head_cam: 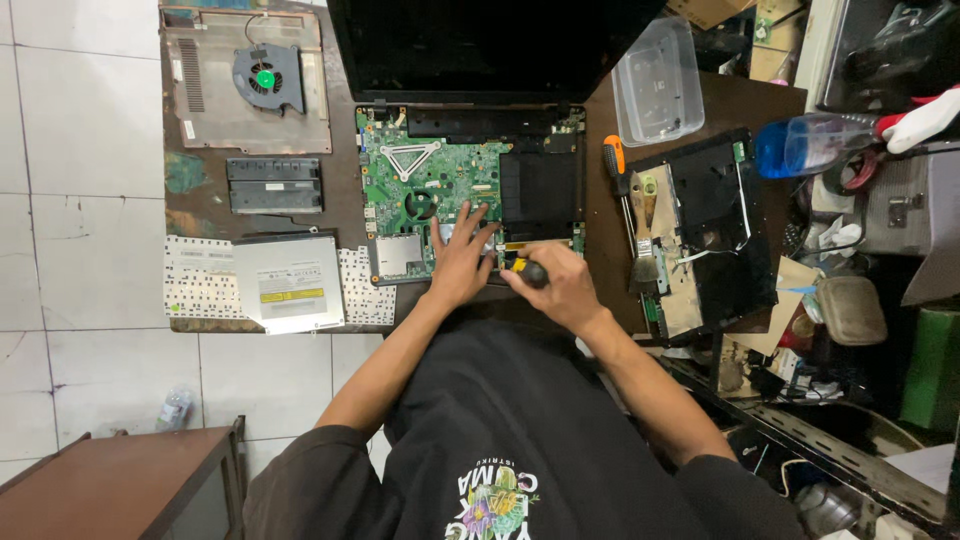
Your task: The person uses a screwdriver to remove screws from the laptop's internal components. They detach a small circuit board and place it on the table, then continue unscrewing other parts of the motherboard area.
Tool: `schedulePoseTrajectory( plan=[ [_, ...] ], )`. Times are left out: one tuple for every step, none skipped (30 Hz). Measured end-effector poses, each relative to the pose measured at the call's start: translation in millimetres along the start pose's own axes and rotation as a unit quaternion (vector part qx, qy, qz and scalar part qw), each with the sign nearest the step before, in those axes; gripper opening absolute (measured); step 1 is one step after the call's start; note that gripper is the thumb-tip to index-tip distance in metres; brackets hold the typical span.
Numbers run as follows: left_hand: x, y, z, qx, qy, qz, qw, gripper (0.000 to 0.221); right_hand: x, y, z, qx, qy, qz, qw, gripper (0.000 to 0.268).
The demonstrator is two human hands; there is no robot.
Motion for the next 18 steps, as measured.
schedulePoseTrajectory(
  plan=[
    [2,1,2,0.000,0.000,0.000,1.000,0.042,-2,1,1,-0.001,0.000,0.000,1.000,0.028],
    [5,1,3,-0.002,-0.021,-0.001,1.000,0.037,-5,2,2,0.001,-0.004,0.001,1.000,0.028],
    [7,1,6,-0.002,-0.044,-0.002,0.999,0.032,-7,2,3,0.003,-0.008,0.003,1.000,0.029],
    [9,0,7,0.000,-0.043,-0.001,0.999,0.032,-12,1,7,0.003,-0.008,0.004,1.000,0.029],
    [10,1,8,0.002,-0.070,0.004,0.998,0.034,-17,1,9,-0.008,-0.022,-0.003,1.000,0.031],
    [11,2,9,0.004,-0.096,0.009,0.995,0.036,-22,1,11,-0.019,-0.035,-0.010,0.999,0.034],
    [10,3,10,0.005,-0.095,0.011,0.995,0.036,-27,1,14,-0.021,-0.035,-0.010,0.999,0.034],
    [7,4,13,0.033,-0.145,0.029,0.988,0.046,-32,0,16,-0.038,-0.055,-0.008,0.998,0.039],
    [5,5,14,0.060,-0.193,0.047,0.978,0.057,-37,1,17,-0.055,-0.075,-0.007,0.996,0.044],
    [2,7,18,0.060,-0.192,0.048,0.978,0.057,-37,3,17,-0.056,-0.075,-0.008,0.996,0.044],
    [-2,9,18,0.027,-0.186,0.074,0.979,0.054,-36,5,17,-0.054,-0.116,-0.007,0.992,0.043],
    [-6,10,19,-0.006,-0.180,0.099,0.979,0.052,-36,7,18,-0.052,-0.157,-0.005,0.986,0.042],
    [-1,12,21,-0.006,-0.178,0.101,0.979,0.052,-34,9,15,-0.054,-0.157,-0.006,0.986,0.042],
    [3,14,22,-0.009,-0.180,0.122,0.976,0.044,-32,11,13,-0.033,-0.142,-0.005,0.989,0.048],
    [6,15,25,-0.012,-0.183,0.144,0.972,0.036,-30,12,10,-0.013,-0.127,-0.002,0.992,0.055],
    [5,19,16,-0.011,-0.183,0.146,0.972,0.036,-20,17,-1,-0.014,-0.128,-0.002,0.992,0.055],
    [3,21,7,-0.003,-0.162,0.160,0.974,0.033,-10,23,-9,0.021,-0.046,0.014,0.999,0.050],
    [2,24,-2,0.005,-0.141,0.175,0.974,0.030,0,28,-17,0.056,0.037,0.029,0.997,0.044]
  ],
)
Point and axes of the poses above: each hand's wrist, its own y-axis towards the middle knuckle, its own z-axis out of the palm, x = y × z, the point moved 3 cm from there along y, towards the middle knuckle, and after that the axes turned 4 degrees about y, right-handed, at the moved point
